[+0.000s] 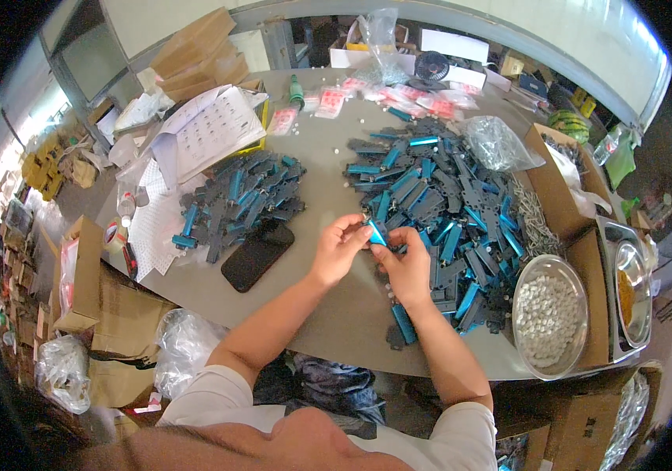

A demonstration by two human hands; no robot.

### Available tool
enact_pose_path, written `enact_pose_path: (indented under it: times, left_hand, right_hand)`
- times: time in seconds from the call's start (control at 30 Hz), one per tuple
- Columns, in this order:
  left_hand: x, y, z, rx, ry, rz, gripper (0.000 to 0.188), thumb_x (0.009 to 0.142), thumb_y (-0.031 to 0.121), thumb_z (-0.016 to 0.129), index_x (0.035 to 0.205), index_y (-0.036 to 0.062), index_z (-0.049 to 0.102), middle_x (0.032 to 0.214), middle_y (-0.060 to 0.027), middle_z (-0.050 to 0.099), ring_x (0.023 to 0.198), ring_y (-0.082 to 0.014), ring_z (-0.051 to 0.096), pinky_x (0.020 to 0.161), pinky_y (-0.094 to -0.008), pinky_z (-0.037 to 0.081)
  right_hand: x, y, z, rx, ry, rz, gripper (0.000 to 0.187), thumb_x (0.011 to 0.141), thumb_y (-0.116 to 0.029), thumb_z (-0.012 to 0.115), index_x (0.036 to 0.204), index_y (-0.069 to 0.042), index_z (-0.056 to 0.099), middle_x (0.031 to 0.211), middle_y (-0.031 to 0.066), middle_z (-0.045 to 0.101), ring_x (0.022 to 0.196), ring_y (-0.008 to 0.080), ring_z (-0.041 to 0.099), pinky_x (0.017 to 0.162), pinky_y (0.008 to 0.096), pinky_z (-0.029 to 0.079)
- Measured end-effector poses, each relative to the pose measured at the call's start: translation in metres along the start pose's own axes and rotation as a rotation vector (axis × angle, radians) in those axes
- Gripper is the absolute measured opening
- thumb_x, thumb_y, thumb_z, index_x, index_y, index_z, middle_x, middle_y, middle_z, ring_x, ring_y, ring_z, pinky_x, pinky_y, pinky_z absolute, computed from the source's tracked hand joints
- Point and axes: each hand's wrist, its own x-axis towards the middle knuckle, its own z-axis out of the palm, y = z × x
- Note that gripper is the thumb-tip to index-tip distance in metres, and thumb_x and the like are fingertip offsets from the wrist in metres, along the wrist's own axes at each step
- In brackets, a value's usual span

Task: The person sits at a cluttered workbench and repeatedly picks up small blue and grey plastic components. They insert small white cylindrical pieces into the blue parts by hand and place the assembled units into a growing pile on the table. The person handles the items one at a time throughout the clip.

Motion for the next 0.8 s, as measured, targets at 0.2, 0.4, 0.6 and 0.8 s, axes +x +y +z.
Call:
enact_pose_path:
  times: [0.2, 0.4, 0.6, 0.8]
  left_hand:
    - [0.005, 0.027, -0.003, -0.318, 0.050, -0.108, 0.024, 0.091, 0.023, 0.064, 0.102, 0.0028, 0.059, 0.085, -0.0008, 0.062, 0.077, -0.0114, 0.061, 0.074, -0.0311, 0.054]
    - [0.006, 0.030, -0.011, -0.318, -0.004, -0.228, 0.023, 0.088, 0.020, 0.067, 0.102, 0.0039, 0.060, 0.091, -0.0031, 0.065, 0.082, -0.0126, 0.062, 0.073, -0.0296, 0.053]
    - [0.030, 0.038, -0.050, 0.192, 0.342, 0.332, 0.011, 0.083, 0.010, 0.071, 0.090, 0.0043, 0.065, 0.081, 0.0033, 0.060, 0.071, -0.0043, 0.049, 0.066, -0.0213, 0.042]
    - [0.054, 0.072, -0.099, 0.812, 0.753, 0.553, 0.031, 0.076, 0.002, 0.070, 0.106, 0.0024, 0.060, 0.089, -0.0091, 0.051, 0.070, -0.0180, 0.050, 0.064, -0.0299, 0.045]
  right_hand:
    - [0.002, -0.010, -0.012, -0.174, -0.262, 0.026, 0.026, 0.090, -0.024, 0.063, 0.084, 0.002, 0.061, 0.064, 0.0081, 0.060, 0.053, 0.0151, 0.059, 0.049, 0.0290, 0.045]
    - [0.003, -0.009, -0.013, -0.425, -0.176, -0.200, 0.029, 0.089, -0.025, 0.062, 0.079, 0.002, 0.060, 0.065, 0.0145, 0.058, 0.058, 0.0293, 0.059, 0.054, 0.0364, 0.045]
    - [0.013, 0.001, -0.017, -0.479, 0.025, -0.413, 0.019, 0.087, -0.021, 0.065, 0.086, -0.002, 0.063, 0.081, 0.0161, 0.061, 0.070, 0.0346, 0.059, 0.062, 0.0406, 0.049]
    - [0.013, -0.003, -0.017, -0.967, 0.027, -0.648, 0.023, 0.075, -0.013, 0.071, 0.097, -0.012, 0.067, 0.106, 0.0050, 0.062, 0.102, 0.0258, 0.055, 0.083, 0.0413, 0.041]
